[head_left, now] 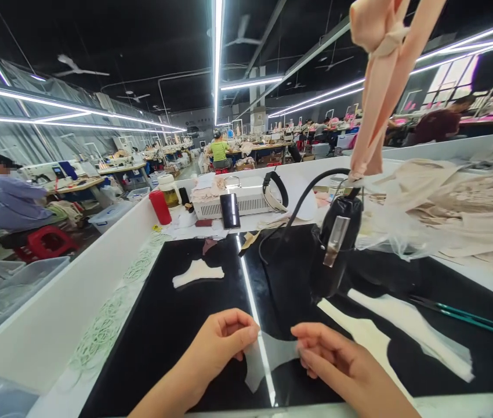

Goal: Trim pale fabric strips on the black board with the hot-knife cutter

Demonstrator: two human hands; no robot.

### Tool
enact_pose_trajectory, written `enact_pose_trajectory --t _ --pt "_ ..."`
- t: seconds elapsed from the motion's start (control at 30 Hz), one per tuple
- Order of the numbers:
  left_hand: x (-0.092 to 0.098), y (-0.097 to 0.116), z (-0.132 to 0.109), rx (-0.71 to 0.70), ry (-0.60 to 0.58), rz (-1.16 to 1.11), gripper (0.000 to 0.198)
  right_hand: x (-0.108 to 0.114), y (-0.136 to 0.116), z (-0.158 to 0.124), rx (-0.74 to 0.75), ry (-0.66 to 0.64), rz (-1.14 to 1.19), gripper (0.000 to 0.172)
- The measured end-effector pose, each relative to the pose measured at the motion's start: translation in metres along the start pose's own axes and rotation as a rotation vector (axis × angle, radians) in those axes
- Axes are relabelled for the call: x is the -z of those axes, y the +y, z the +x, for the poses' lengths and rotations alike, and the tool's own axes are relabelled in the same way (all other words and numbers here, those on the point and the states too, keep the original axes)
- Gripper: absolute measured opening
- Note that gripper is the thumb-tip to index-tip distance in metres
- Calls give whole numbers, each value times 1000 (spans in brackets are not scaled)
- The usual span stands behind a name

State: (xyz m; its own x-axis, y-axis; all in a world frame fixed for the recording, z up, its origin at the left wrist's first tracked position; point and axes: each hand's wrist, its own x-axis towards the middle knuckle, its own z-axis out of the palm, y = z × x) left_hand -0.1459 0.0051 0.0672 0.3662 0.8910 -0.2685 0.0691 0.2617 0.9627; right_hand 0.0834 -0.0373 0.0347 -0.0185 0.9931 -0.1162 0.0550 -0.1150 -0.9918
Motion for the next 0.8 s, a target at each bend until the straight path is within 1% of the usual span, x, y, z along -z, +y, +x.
enact_pose_trajectory --t 0.1,0.17,0.23,0.33,0.47,0.67,0.8 --pt "12 -3 -5 -10 20 56 42 -6 7 5 8 -51 -57 29" --pt "19 -6 -6 -5 31 86 43 -10 8 8 14 -105 -123 26" --pt "24 -9 -7 5 48 111 42 -16 7 9 23 -129 -162 21" --pt "31 -10 -8 12 78 136 36 -26 3 10 38 -93 -165 17" --pt "40 -12 -8 27 111 165 28 -36 1 10 54 -91 -183 17" --pt "48 -15 -5 43 144 209 23 -39 0 12 85 -164 -235 16" --pt "49 -13 -6 26 157 253 20 -41 -2 10 116 -126 -244 16"
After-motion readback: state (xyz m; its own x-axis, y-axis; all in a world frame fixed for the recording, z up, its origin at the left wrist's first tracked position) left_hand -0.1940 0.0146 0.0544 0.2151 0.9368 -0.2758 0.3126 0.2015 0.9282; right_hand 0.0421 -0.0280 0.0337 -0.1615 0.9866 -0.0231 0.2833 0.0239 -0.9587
